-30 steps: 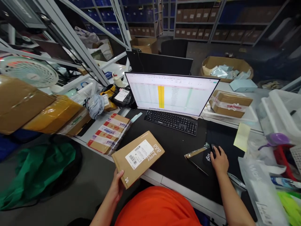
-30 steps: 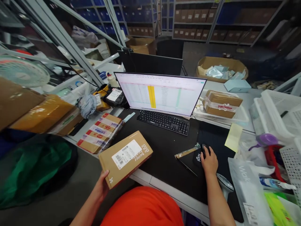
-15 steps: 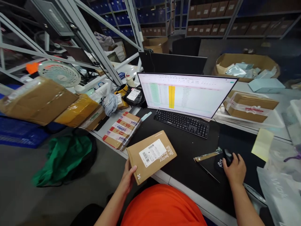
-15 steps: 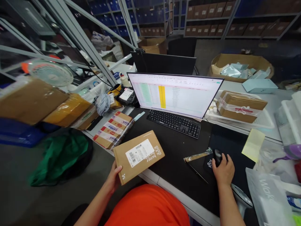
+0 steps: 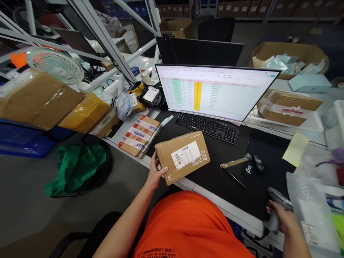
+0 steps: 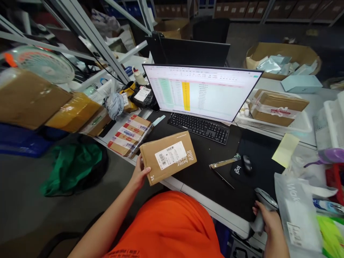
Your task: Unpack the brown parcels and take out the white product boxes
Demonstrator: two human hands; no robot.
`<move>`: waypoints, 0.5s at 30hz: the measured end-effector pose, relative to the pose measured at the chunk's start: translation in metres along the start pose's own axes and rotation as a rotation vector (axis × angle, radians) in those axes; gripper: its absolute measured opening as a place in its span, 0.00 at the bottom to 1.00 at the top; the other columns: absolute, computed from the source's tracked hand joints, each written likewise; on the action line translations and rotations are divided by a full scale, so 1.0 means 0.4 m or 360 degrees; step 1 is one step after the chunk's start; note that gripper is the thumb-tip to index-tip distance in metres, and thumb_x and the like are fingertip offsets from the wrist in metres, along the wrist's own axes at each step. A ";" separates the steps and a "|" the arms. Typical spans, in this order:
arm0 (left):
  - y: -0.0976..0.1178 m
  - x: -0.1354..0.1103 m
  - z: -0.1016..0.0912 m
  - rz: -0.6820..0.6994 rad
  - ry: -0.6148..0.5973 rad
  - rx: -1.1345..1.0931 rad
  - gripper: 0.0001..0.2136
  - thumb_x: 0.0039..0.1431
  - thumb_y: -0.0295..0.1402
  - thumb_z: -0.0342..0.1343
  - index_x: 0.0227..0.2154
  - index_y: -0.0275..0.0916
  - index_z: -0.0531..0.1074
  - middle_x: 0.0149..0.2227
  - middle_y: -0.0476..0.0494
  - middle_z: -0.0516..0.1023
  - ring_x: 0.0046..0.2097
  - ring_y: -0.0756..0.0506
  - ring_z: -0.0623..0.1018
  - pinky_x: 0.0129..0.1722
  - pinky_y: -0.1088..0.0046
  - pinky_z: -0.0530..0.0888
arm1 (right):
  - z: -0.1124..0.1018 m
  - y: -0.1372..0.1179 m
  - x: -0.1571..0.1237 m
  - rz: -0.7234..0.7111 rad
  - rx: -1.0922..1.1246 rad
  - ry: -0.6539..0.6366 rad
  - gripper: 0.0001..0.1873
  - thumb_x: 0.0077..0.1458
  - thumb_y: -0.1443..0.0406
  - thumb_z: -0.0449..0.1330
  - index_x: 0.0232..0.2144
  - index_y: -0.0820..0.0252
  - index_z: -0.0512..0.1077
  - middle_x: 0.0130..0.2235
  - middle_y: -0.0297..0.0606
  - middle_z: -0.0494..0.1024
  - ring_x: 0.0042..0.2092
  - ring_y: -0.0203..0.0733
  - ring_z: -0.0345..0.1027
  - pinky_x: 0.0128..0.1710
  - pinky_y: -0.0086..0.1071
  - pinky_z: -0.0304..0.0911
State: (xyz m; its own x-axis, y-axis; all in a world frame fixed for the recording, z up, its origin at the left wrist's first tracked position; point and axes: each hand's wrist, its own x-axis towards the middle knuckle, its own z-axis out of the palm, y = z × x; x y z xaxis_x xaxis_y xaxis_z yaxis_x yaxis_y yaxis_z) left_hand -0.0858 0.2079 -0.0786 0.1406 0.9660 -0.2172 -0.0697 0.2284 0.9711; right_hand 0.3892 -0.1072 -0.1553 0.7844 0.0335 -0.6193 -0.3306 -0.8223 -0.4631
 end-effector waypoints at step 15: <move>0.028 -0.020 0.054 0.0144 -0.0126 0.0429 0.58 0.38 0.49 0.73 0.70 0.45 0.47 0.67 0.31 0.59 0.69 0.30 0.61 0.64 0.51 0.65 | 0.224 -0.333 -0.639 -0.1591 0.0075 -0.1610 0.29 0.59 0.50 0.63 0.57 0.58 0.75 0.58 0.46 0.77 0.57 0.54 0.71 0.60 0.47 0.66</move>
State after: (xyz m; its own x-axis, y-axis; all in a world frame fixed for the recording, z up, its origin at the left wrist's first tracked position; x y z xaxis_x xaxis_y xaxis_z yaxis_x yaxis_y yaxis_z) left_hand -0.0663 0.2003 -0.0637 0.2229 0.9661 -0.1303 0.1778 0.0912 0.9798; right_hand 0.1857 0.0448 0.0080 -0.0059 0.9810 -0.1940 0.0973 -0.1925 -0.9765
